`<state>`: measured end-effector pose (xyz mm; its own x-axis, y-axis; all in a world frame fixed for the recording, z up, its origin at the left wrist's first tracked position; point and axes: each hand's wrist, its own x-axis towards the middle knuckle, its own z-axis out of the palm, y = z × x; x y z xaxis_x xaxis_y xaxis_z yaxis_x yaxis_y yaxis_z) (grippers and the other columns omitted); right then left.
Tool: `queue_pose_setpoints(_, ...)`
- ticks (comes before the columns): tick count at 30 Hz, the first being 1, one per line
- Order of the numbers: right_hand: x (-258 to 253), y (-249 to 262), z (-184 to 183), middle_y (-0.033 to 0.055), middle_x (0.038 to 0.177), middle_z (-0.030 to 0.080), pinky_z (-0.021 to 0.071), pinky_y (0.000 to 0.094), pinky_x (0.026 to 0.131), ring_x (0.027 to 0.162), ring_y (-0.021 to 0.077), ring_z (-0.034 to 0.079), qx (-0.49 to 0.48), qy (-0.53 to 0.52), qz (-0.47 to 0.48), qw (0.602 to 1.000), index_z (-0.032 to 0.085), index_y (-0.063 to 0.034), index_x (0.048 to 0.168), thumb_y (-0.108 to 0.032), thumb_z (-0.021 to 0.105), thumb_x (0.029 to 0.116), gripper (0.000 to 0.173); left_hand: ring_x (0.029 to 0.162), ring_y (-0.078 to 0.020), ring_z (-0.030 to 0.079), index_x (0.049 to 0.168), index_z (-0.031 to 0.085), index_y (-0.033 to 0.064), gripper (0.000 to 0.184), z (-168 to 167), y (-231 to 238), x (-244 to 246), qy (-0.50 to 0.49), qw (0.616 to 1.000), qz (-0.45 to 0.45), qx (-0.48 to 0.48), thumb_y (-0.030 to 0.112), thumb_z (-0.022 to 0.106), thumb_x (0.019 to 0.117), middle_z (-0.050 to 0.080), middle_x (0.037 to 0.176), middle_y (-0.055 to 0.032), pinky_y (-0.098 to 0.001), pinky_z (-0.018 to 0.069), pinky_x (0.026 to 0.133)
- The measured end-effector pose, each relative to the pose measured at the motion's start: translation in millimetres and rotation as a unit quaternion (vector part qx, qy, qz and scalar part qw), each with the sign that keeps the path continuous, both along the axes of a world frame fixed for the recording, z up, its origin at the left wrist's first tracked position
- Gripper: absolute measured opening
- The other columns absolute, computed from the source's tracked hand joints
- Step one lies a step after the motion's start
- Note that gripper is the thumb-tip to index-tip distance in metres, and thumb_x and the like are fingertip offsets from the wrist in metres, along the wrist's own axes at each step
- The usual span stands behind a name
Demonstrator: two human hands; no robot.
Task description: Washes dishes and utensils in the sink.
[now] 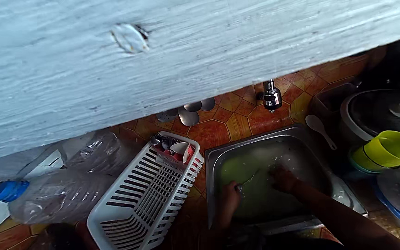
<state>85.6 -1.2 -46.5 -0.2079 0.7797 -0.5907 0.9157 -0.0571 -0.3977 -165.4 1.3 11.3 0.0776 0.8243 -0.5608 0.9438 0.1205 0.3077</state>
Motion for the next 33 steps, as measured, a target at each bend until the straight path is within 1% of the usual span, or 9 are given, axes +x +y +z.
queue_pose_setpoints(3,-13,-5,12,0.0217,0.145,0.057,0.0326,0.0701,0.112,0.14,0.0451,0.046,0.074,0.013,-0.029,0.997,0.064,-0.0092,0.138,-0.023,0.058,0.1024,0.039,0.114,-0.0328,0.066,0.124,0.069,0.0047,0.029,28,6,0,-0.01,0.998,-0.003,0.064,0.021,0.051,0.1065,0.07,0.118,-0.0185,-0.0519,0.0502,0.102)
queue_pose_setpoints(5,-24,-9,31,0.0222,0.139,0.061,0.039,0.0651,0.108,0.132,0.045,0.053,0.214,0.018,-0.078,0.974,0.07,-0.0043,0.126,-0.016,0.055,0.1014,0.031,0.115,-0.0315,0.066,0.122,0.07,0.0039,0.029,39,7,2,-0.021,0.995,-0.017,0.097,0.019,0.052,0.1063,0.07,0.118,-0.0181,-0.0496,0.0498,0.103)
queue_pose_setpoints(8,-32,-10,48,0.0225,0.134,0.064,0.046,0.0601,0.103,0.126,0.0433,0.059,0.373,0.062,-0.082,0.922,0.071,-0.004,0.117,-0.032,0.066,0.0979,0.035,0.117,-0.0288,0.065,0.124,0.071,0.0039,0.029,43,3,16,-0.055,0.991,-0.026,0.117,0.019,0.054,0.1057,0.07,0.121,-0.0167,-0.0455,0.049,0.105)
queue_pose_setpoints(14,-23,-7,34,0.0216,0.121,0.07,0.0476,0.0591,0.103,0.118,0.0396,0.065,0.106,0.131,0.005,0.986,0.07,-0.0062,0.126,-0.025,0.05,0.1083,0.033,0.105,-0.026,0.07,0.119,0.073,0.0019,0.026,6,2,38,-0.148,0.981,-0.008,0.125,0.017,0.057,0.104,0.072,0.114,-0.0163,-0.0429,0.0546,0.098)
queue_pose_setpoints(16,-16,-11,28,0.0224,0.12,0.07,0.0496,0.0597,0.099,0.117,0.0408,0.065,0.076,0.085,-0.01,0.993,0.069,-0.0053,0.124,-0.022,0.047,0.1088,0.032,0.113,-0.0284,0.068,0.122,0.072,0.0029,0.027,-9,6,31,-0.103,0.987,-0.014,0.121,0.018,0.057,0.1039,0.071,0.12,-0.0164,-0.0448,0.0514,0.103)
queue_pose_setpoints(21,28,-9,45,0.0223,0.123,0.067,0.054,0.0578,0.094,0.113,0.0402,0.067,0.188,0.052,-0.243,0.95,0.069,-0.0092,0.128,-0.022,0.048,0.1075,0.032,0.147,-0.0429,0.037,0.15,0.049,0.0039,0.062,-34,9,-4,0.011,0.992,0.032,0.122,0.029,0.069,0.097,0.041,0.156,-0.0269,-0.0529,0.0339,0.12)
queue_pose_setpoints(25,81,23,81,0.0267,0.141,0.056,0.0505,0.0566,0.103,0.124,0.0425,0.061,0.226,0.031,-0.404,0.886,0.053,-0.0062,0.147,-0.012,0.051,0.1038,0.043,0.148,-0.0436,0.034,0.155,0.038,0.0008,0.07,-47,12,-3,-0.003,0.991,0.085,0.105,0.029,0.068,0.0981,0.026,0.162,-0.0306,-0.0504,0.0365,0.119)
queue_pose_setpoints(30,132,61,79,0.0273,0.142,0.055,0.0516,0.0573,0.099,0.126,0.0435,0.059,0.224,-0.09,-0.47,0.849,0.061,-0.0043,0.138,-0.014,0.06,0.0988,0.04,0.152,-0.0431,0.027,0.159,0.033,0.0055,0.074,-59,20,10,0.07,0.991,0.078,0.084,0.032,0.065,0.0979,0.015,0.167,-0.0266,-0.0515,0.0327,0.12)
queue_pose_setpoints(33,132,64,75,0.0257,0.146,0.052,0.0486,0.059,0.102,0.134,0.0438,0.052,0.234,-0.163,-0.435,0.854,0.06,-0.0041,0.139,-0.016,0.061,0.098,0.042,0.149,-0.0436,0.032,0.16,0.03,0.006,0.075,-63,30,11,0.113,0.989,0.064,0.069,0.032,0.064,0.0983,0.028,0.163,-0.0264,-0.0519,0.0333,0.12)
